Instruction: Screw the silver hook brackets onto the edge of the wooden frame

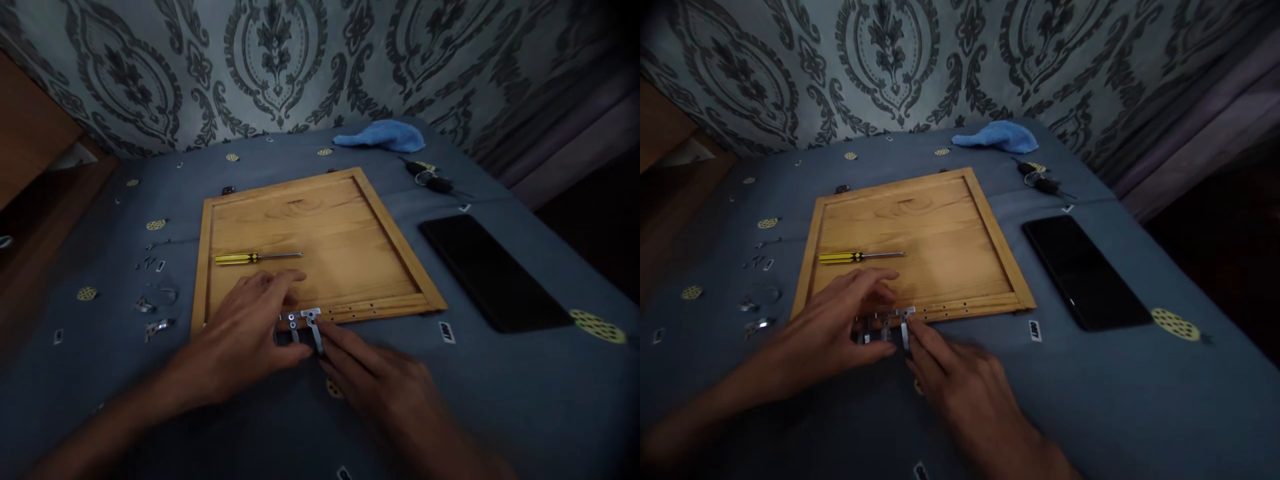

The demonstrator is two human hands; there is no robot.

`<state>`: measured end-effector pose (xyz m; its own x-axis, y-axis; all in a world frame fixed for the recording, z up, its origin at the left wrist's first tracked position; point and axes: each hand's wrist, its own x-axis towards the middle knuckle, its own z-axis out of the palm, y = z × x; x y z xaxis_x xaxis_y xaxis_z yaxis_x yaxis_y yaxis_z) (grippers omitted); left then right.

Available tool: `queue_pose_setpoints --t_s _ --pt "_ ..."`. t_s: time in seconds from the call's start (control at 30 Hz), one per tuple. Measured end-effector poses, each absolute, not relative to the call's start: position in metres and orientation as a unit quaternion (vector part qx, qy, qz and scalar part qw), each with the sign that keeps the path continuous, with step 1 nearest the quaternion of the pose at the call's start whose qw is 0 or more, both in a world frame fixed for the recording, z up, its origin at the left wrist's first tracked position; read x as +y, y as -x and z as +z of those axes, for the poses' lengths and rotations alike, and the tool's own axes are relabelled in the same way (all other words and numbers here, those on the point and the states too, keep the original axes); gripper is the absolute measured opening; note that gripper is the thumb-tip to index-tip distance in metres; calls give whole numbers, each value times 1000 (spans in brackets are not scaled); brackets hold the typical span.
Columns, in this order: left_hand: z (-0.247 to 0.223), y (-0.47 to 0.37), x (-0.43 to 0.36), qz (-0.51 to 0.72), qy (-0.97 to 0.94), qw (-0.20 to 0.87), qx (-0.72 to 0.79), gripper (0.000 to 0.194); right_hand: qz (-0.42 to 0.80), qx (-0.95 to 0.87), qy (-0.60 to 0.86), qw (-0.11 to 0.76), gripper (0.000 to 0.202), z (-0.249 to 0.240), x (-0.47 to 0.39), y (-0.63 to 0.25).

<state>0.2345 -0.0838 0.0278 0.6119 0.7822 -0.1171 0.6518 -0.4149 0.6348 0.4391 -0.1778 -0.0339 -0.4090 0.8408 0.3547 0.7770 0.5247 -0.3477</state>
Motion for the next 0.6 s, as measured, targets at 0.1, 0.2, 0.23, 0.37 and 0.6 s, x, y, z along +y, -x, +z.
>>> queue_pose_setpoints --t_s 0.1,0.2,0.23,0.37,0.6 --pt "31 -228 -77 101 -822 365 425 61 50 -837 478 260 35 -33 -176 -438" --pt "31 -227 -75 99 -816 390 415 51 29 -838 468 280 37 -34 -174 -436" --pt "30 -227 -76 101 -819 389 410 49 23 -837 466 287 38 -34 -173 -435" --pt "25 -229 -79 111 -834 376 388 46 16 -832 465 300 38 -33 -173 -434" --pt "34 -219 -71 154 -846 318 400 37 8 -838 465 286 28 -34 -173 -436"
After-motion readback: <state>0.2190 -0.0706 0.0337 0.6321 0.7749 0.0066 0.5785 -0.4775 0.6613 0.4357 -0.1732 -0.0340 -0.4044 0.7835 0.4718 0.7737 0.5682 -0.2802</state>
